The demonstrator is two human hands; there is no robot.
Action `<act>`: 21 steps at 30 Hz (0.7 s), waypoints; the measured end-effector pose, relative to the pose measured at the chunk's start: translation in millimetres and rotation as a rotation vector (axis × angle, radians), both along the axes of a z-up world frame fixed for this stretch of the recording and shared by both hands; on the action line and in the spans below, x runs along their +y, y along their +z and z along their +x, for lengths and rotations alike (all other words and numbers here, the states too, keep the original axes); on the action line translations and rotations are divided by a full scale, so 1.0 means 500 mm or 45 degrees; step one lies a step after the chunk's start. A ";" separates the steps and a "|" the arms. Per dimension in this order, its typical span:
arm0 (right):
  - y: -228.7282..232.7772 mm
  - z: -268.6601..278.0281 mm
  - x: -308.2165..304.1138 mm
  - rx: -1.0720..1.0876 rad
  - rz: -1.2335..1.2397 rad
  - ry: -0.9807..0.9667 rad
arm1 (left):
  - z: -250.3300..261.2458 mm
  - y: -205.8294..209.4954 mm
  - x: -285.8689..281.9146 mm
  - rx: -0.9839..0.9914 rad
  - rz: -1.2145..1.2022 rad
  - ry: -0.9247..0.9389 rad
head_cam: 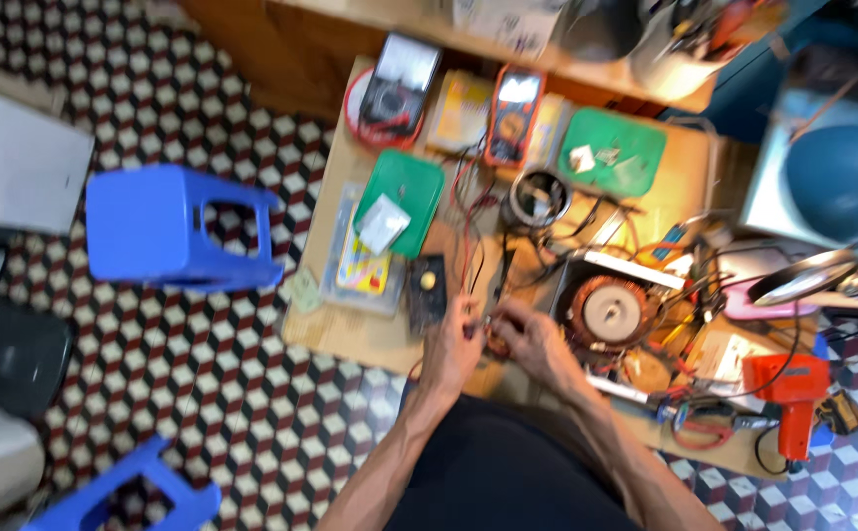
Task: The person uses a multimeter to test electrical components on a workbench. They connect probes to wires and a small black box, then open a plastic container to retrieve a small component and place it on the table.
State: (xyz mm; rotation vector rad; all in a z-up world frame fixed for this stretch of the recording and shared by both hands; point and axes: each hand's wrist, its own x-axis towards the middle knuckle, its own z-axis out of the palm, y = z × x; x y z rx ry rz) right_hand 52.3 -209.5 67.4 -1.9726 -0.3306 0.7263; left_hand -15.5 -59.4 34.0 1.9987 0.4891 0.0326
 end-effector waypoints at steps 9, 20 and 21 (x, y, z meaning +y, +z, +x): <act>-0.002 0.010 0.013 0.259 -0.127 -0.139 | 0.032 -0.004 0.016 0.101 -0.001 -0.129; -0.007 0.064 0.048 0.117 -0.087 -0.208 | 0.103 0.021 0.062 0.137 -0.018 -0.202; -0.002 0.069 0.050 0.120 -0.077 -0.210 | 0.108 0.024 0.065 0.134 -0.025 -0.204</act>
